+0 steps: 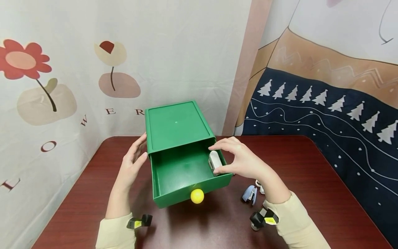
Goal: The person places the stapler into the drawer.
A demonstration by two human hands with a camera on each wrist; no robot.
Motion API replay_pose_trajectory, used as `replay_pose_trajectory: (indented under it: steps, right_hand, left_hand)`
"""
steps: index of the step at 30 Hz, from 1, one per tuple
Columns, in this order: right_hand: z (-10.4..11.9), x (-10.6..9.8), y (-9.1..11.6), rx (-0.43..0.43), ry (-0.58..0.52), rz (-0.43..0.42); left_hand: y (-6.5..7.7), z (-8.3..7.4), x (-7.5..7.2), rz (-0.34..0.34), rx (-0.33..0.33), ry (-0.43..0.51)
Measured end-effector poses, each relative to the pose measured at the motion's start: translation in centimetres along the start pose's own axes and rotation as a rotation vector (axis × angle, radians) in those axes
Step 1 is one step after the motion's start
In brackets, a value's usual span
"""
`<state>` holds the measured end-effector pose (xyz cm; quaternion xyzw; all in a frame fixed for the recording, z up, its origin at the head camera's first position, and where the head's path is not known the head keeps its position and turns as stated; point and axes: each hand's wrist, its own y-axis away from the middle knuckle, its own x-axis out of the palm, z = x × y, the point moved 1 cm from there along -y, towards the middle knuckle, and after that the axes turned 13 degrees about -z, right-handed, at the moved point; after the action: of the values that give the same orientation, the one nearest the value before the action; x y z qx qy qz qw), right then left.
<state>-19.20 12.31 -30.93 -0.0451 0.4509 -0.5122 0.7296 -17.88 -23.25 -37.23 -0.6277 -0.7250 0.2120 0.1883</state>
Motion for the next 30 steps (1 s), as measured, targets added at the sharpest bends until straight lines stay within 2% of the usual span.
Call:
replay_pose_trajectory:
  steps: [4,11,19,23,30]
  right_hand:
    - [-0.2,0.1,0.5,0.004,-0.049,-0.057]
    - [-1.2,0.1,2.0,0.031,-0.124,-0.258]
    - [-2.9,0.0,3.7,0.084,-0.089,-0.440]
    - [-4.6,0.3,4.5,0.129,-0.048,-0.457]
    - [-7.5,1.5,5.7,0.245,0.031,-0.374]
  left_hand:
    - [0.0,0.0,0.0,-0.003,-0.004,-0.011]
    - [0.1,0.0,0.1,-0.008,-0.009,-0.013]
    - [0.1,-0.1,0.1,-0.004,-0.001,0.005]
    - [0.1,-0.1,0.1,-0.004,0.002,0.007]
    - [0.1,0.0,0.1,0.002,0.006,0.006]
